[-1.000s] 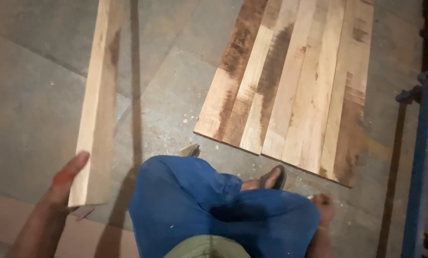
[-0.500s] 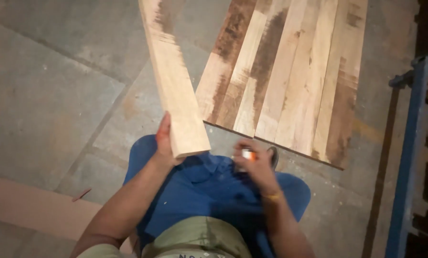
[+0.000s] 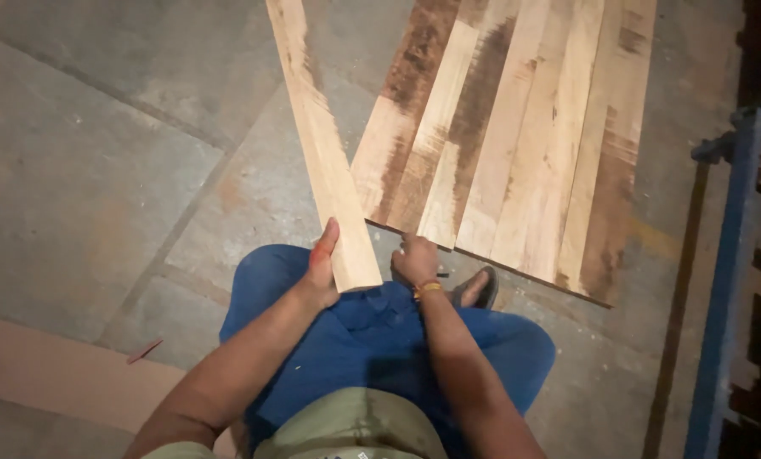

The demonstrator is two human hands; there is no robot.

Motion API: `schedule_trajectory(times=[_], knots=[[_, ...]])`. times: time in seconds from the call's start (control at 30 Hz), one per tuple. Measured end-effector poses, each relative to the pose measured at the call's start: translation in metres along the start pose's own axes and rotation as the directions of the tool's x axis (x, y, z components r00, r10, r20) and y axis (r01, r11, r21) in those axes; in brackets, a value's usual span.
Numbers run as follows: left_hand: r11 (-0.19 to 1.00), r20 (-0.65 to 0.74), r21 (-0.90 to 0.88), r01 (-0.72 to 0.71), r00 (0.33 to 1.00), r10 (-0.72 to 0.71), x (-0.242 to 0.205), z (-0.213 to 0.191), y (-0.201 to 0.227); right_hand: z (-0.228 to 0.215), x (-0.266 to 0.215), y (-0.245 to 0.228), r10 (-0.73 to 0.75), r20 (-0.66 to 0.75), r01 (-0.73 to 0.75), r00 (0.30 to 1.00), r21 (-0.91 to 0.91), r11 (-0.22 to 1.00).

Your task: The person arranges wooden planks on the floor by hand, sanding some with sandpaper, then measures them with a tape measure, and finally aligns them on a wooden board.

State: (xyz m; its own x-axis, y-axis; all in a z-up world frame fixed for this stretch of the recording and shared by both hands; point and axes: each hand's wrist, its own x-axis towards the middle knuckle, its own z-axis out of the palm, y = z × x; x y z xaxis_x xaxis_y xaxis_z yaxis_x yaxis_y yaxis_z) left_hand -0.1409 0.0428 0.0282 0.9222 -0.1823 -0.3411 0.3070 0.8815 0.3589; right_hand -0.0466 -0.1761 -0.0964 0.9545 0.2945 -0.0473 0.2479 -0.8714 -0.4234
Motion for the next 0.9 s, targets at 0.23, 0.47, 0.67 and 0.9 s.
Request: schedule_trajectory(times=[0.23,0.47,0.67,0.9], knots=[[0.962,-0.087,0.272,-0.039,0.994,0.065,0.001,0.024,-0.005,-0.091,-0.057,-0.083,-0.157,0.089,-0.005,0.984,0.884,0.467],[0.733,-0.031,0.659,-0.168,0.968,0.250,-0.002,0.030,-0.014,-0.081,-0.079,-0.100,-0.021,0.006,0.002,1.000,0.938,0.346],[0.637,-0.031,0.762,-0.121,0.975,0.222,-0.004,0.030,-0.013,-0.095,-0.079,-0.093,0.029,0.227,-0.199,0.974,0.904,-0.379],[0.634,-0.047,0.756,-0.159,0.954,0.295,-0.003,0.022,-0.018,-0.086,-0.082,-0.093,0.056,0.318,-0.280,0.946,0.894,-0.350]])
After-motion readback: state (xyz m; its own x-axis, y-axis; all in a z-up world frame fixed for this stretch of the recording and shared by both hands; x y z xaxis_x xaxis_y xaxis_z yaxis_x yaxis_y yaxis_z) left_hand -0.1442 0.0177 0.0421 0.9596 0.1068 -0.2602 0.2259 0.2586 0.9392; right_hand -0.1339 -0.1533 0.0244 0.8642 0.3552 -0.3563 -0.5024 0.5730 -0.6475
